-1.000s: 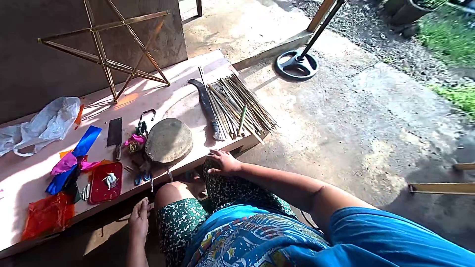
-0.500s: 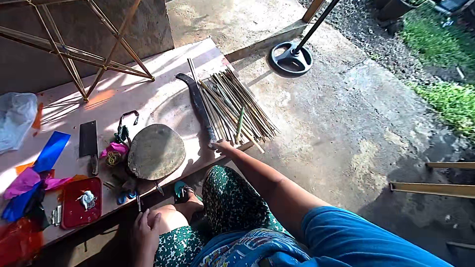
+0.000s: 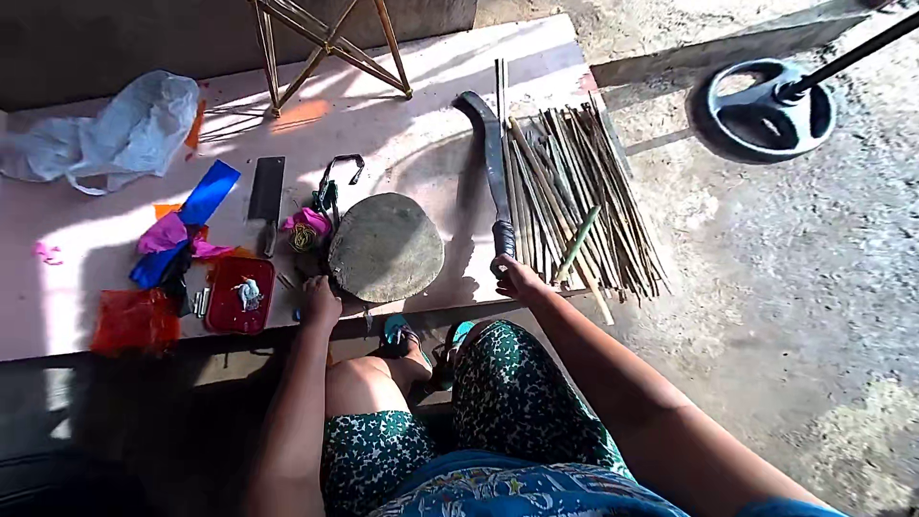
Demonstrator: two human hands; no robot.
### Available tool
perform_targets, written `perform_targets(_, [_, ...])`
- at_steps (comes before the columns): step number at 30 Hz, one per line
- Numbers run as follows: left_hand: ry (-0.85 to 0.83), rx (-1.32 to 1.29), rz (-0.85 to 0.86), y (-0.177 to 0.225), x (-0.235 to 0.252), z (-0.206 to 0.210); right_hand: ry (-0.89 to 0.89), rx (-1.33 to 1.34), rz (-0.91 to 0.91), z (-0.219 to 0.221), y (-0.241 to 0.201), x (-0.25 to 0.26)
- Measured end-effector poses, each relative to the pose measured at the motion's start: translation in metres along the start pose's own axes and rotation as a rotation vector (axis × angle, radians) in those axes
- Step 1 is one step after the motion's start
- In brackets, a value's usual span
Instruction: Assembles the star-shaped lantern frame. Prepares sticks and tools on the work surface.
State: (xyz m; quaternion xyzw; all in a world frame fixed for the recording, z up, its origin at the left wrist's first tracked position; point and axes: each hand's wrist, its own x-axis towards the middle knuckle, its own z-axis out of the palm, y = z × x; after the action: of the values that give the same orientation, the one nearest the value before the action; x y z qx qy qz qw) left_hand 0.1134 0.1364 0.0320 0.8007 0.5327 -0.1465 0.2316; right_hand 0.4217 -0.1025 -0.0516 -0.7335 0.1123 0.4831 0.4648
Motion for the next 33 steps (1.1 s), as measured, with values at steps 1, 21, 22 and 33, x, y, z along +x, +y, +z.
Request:
perform_targets(1, [-0.037, 0.062, -0.013, -0.003, 0.017, 0.001, 0.008, 0.025, 0.007, 0.001, 0.002, 0.001])
perform_targets(21, [-0.172, 0.24, 0.151, 0.015, 0.025, 0.05, 0.178, 0.011, -0.102, 0.004, 0.033, 0.024])
perform_targets(22, [-0.183, 0.237, 0.174, 0.013, 0.027, 0.049, 0.189, 0.011, -0.109, 0.002, 0.033, 0.026])
perform_targets(33, [-0.157, 0.298, 0.391, 0.011, 0.075, 0.029, 0.247, -0.027, -0.099, 0.0, 0.03, 0.032])
